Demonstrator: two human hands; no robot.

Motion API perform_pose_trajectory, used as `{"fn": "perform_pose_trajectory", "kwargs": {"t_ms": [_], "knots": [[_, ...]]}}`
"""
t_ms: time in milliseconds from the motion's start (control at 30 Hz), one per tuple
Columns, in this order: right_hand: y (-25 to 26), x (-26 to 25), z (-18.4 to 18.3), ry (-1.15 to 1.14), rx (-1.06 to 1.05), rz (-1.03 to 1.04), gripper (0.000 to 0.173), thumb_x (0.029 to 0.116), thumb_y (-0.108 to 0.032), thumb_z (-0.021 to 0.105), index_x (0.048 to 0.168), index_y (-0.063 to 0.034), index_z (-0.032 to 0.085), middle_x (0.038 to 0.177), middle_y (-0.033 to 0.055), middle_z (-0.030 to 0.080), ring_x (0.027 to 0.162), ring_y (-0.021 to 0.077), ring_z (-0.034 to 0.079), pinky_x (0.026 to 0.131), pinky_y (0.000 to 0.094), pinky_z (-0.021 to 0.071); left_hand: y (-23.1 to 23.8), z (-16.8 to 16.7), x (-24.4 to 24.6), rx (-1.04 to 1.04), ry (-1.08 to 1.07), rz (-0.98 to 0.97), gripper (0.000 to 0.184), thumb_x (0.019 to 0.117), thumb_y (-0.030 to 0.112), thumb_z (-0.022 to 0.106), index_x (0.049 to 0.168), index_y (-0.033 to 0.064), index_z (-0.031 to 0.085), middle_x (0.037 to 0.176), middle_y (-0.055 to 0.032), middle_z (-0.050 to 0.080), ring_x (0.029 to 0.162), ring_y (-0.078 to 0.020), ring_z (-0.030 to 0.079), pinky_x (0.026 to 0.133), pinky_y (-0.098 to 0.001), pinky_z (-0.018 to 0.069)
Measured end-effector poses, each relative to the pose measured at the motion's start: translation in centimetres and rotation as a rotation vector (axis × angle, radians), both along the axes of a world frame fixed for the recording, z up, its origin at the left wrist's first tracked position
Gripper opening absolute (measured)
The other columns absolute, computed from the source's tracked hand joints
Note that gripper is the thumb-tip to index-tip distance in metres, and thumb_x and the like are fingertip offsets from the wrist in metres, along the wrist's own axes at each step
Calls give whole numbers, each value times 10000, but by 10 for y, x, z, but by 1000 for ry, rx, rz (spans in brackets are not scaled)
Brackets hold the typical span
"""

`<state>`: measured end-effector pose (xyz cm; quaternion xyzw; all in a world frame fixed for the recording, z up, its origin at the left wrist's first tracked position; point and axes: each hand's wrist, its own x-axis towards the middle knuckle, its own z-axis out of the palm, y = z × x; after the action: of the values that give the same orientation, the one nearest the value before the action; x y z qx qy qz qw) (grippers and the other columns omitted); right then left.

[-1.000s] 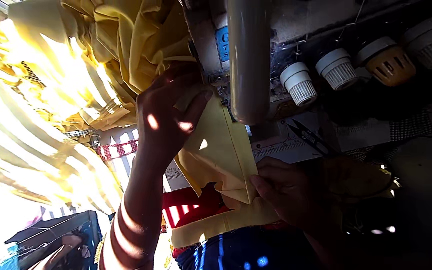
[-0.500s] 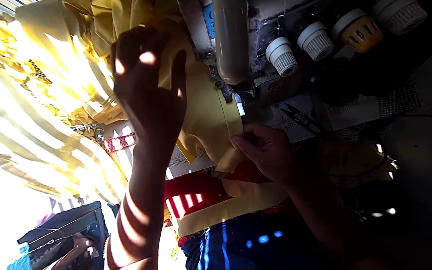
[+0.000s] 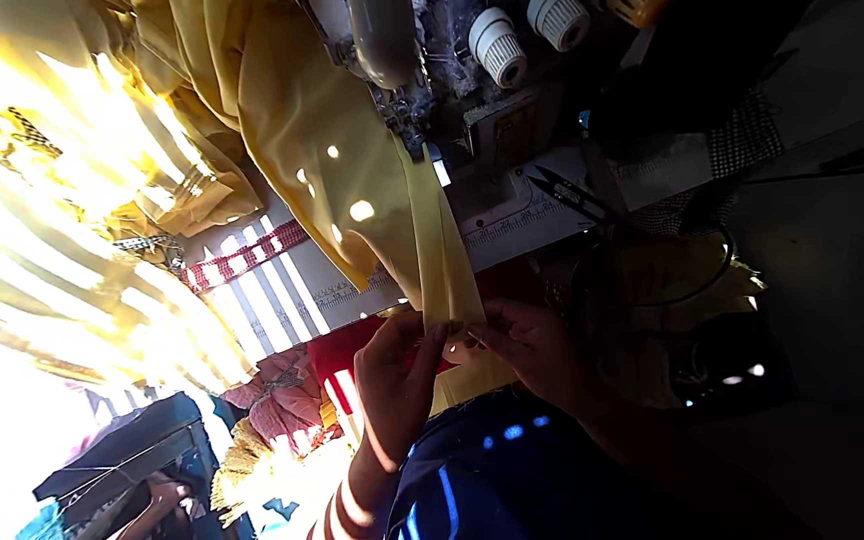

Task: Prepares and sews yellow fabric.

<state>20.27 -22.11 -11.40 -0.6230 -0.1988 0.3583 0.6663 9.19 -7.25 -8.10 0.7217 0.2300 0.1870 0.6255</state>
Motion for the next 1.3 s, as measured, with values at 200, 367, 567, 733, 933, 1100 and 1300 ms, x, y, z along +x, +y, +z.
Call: {"fn": "perform_pose_trajectory", "kwargs": {"t_ms": [200,367,567,733,933,1100,1300], "knots": [[-9,-4,4,69,-23,-22,134,976,-109,692,1015,14,728,866,42,752,772,83,721,741,231,619,-17,-10,-16,-481,102,-48,150,1007,61,624,1042,-60,706,906,-137,765,845,-215,762,843,-389,637],[-19,1,5,-22,-48,-7,151,965,-171,720,977,-28,763,921,26,722,797,74,691,742,214,604,-27,2,-19,-22,64,-30,155,988,113,666,960,3,772,1011,-88,763,954,-156,734,867,-308,617],[-22,5,11,-87,-50,32,158,966,-183,714,959,-34,765,929,16,719,820,57,693,757,199,605,-28,7,-24,399,32,-41,132,911,183,781,900,52,781,935,-33,765,890,-102,732,809,-265,622],[-22,4,9,-83,-52,41,162,975,-186,705,968,-35,764,930,18,717,810,63,689,747,203,603,-33,2,-27,-239,94,-114,91,951,88,710,944,2,741,818,-36,749,726,-105,722,697,-277,628],[-23,3,10,-104,-47,85,178,1009,-154,644,1003,-18,760,936,21,702,819,51,679,749,187,596,-39,-10,-23,-215,118,-87,109,961,60,688,910,-8,755,785,-49,745,706,-99,714,685,-264,617],[-24,5,14,-85,-35,129,188,1019,-122,604,1025,-7,753,948,21,697,831,48,678,756,186,594,-36,-10,-20,-150,103,-163,141,985,76,660,924,0,761,809,-32,753,735,-80,719,711,-254,616],[-25,8,16,-85,-26,158,189,1012,-104,584,1019,-12,749,933,9,686,816,30,659,736,168,577,-36,-13,-18,-155,104,-173,144,985,77,664,907,-3,755,793,-34,745,722,-78,711,696,-252,612]]}}
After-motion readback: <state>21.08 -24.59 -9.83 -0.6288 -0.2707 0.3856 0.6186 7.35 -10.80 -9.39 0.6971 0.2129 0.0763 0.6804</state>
